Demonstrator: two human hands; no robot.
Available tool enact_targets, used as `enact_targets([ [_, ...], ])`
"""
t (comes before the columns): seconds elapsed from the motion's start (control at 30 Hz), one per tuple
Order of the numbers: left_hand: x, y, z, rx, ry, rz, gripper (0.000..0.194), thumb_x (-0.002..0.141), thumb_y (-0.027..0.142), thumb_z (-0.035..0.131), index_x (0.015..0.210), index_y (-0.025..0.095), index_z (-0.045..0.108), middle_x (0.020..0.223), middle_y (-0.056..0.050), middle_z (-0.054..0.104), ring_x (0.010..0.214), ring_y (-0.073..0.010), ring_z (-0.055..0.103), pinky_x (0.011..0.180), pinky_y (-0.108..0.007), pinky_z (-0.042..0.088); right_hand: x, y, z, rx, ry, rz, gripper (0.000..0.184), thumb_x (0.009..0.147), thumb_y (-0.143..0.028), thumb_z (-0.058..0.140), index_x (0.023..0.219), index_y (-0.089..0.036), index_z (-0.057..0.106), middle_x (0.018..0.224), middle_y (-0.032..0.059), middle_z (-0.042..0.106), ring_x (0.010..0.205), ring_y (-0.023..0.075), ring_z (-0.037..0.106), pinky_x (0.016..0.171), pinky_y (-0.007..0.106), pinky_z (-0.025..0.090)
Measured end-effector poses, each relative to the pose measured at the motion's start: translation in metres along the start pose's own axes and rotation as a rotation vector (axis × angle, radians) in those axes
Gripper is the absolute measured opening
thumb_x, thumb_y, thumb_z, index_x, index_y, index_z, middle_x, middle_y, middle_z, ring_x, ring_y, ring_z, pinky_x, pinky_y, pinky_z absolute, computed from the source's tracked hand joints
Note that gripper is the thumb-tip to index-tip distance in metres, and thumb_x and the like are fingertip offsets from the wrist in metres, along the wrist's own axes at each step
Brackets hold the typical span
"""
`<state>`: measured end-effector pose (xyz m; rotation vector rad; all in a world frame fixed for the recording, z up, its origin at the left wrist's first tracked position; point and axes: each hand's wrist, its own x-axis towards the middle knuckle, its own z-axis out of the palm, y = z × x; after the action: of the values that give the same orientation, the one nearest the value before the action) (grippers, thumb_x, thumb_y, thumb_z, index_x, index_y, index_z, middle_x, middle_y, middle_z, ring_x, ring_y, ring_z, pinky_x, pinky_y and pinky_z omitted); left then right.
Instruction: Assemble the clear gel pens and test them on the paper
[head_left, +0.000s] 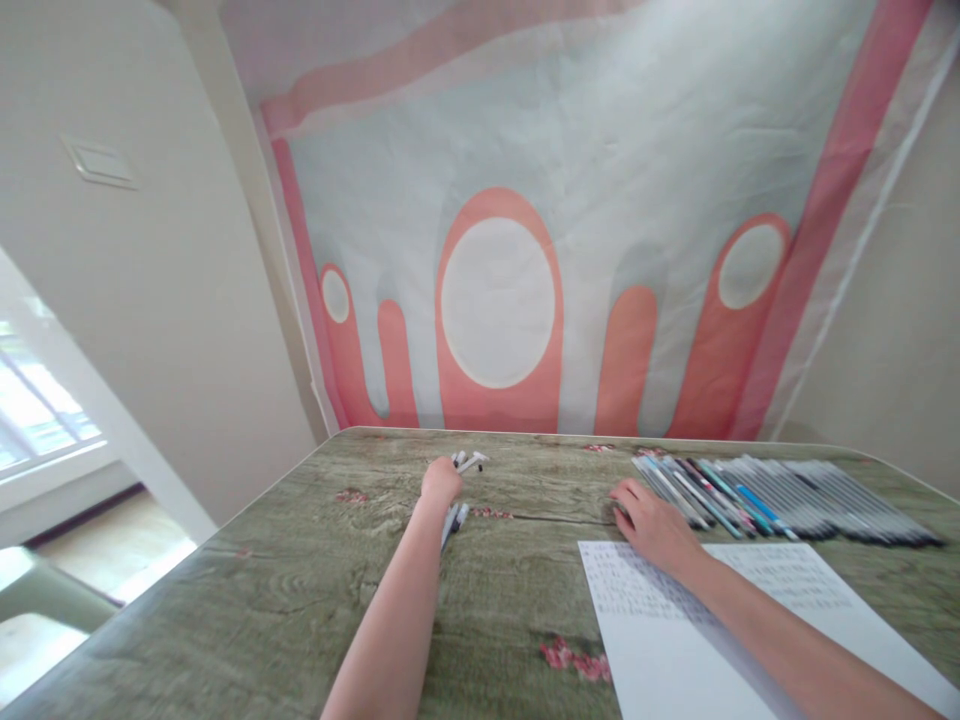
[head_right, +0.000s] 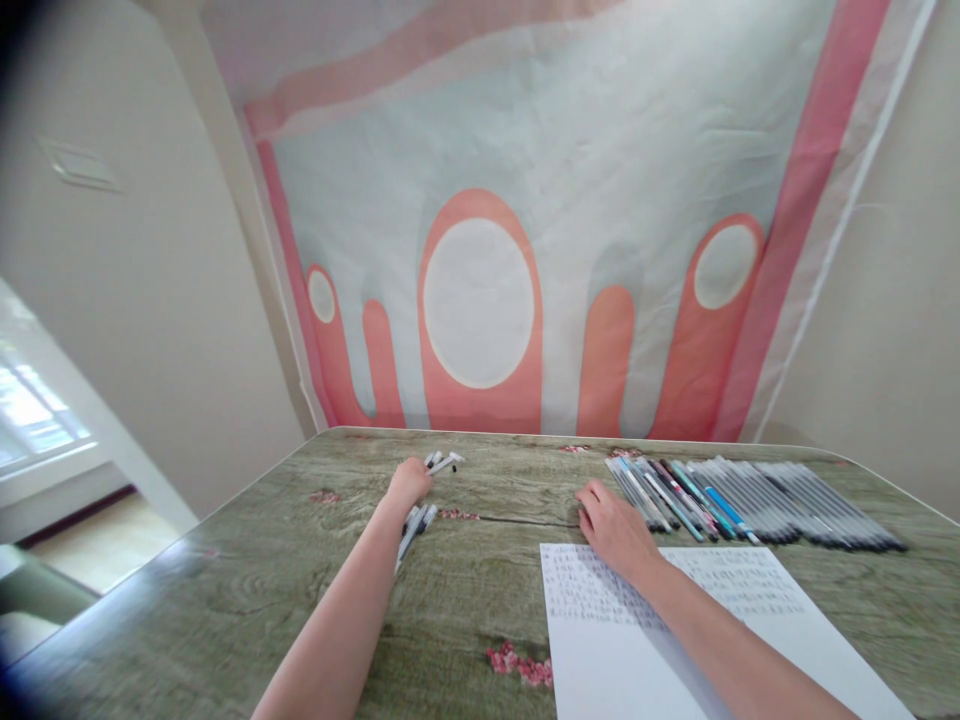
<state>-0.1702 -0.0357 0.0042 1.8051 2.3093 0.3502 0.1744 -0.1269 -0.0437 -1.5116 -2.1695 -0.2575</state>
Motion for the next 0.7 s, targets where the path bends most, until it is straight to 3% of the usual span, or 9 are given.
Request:
enact_targets([
  [0.17, -0.005, 0.015, -0.011, -0.14, 0.037, 0.089, 0.021, 0.078, 0.021, 0.045, 0.088, 0.013, 0.061, 0.086, -0.011, 0.065, 0.084, -0.017, 0.059, 0.067, -0.021, 0.041, 0.001, 0.001, 0.001, 0.004, 0.006, 0.003, 0.018, 0.08, -0.017, 0.039, 0.091, -0.018, 0.054, 0.091, 0.0049, 0.053, 0.078, 0.0155, 0.054, 0.069, 0.026, 0.04],
  [0.27, -0.017, 0.041, -0.008, -0.331, -0.048, 0.239, 0.022, 0.08, 0.026, 0.042, 0.092, 0.017, 0.059, 0.075, -0.002, 0.063, 0.066, -0.0094, 0.057, 0.057, -0.017, 0.04, 0.002, 0.0, 0.001, 0.044, 0.02, 0.014, 0.018, 0.082, -0.02, 0.038, 0.09, -0.018, 0.054, 0.091, 0.0051, 0.053, 0.078, 0.0158, 0.054, 0.069, 0.026, 0.04],
  [0.37, -0.038, 0.072, 0.007, -0.861, -0.323, 0.406, 0.022, 0.075, 0.031, 0.05, 0.088, 0.015, 0.057, 0.068, 0.001, 0.056, 0.053, -0.0054, 0.048, 0.048, -0.015, 0.034, 0.003, -0.003, -0.001, 0.168, 0.041, 0.041, 0.019, 0.084, -0.024, 0.037, 0.09, -0.018, 0.055, 0.09, 0.005, 0.055, 0.076, 0.0156, 0.054, 0.069, 0.027, 0.041],
  [0.47, -0.062, 0.098, 0.029, -1.152, -0.565, 0.414, 0.025, 0.069, 0.035, 0.058, 0.08, 0.013, 0.054, 0.063, 0.003, 0.049, 0.048, -0.003, 0.041, 0.045, -0.015, 0.029, 0.006, -0.007, -0.007, 0.402, 0.03, 0.06, 0.024, 0.085, -0.031, 0.037, 0.088, -0.019, 0.057, 0.086, 0.0042, 0.057, 0.069, 0.014, 0.054, 0.066, 0.026, 0.042],
  [0.57, -0.084, 0.116, 0.053, -1.284, -0.66, 0.38, 0.028, 0.066, 0.036, 0.061, 0.079, 0.012, 0.053, 0.061, 0.003, 0.047, 0.047, -0.0028, 0.039, 0.046, -0.015, 0.028, 0.01, -0.011, -0.014, 0.642, 0.0, 0.066, 0.028, 0.084, -0.037, 0.039, 0.086, -0.019, 0.06, 0.08, 0.0035, 0.059, 0.069, 0.0142, 0.053, 0.066, 0.026, 0.041],
  [0.7, -0.101, 0.129, 0.073, -1.263, -0.671, 0.473, 0.026, 0.067, 0.033, 0.06, 0.081, 0.011, 0.056, 0.058, 0.004, 0.046, 0.048, -0.004, 0.039, 0.049, -0.017, 0.03, 0.012, -0.013, -0.017, 0.883, -0.016, 0.154, 0.031, 0.081, -0.043, 0.044, 0.082, -0.017, 0.062, 0.071, 0.0012, 0.057, 0.065, 0.0134, 0.05, 0.06, 0.025, 0.039],
])
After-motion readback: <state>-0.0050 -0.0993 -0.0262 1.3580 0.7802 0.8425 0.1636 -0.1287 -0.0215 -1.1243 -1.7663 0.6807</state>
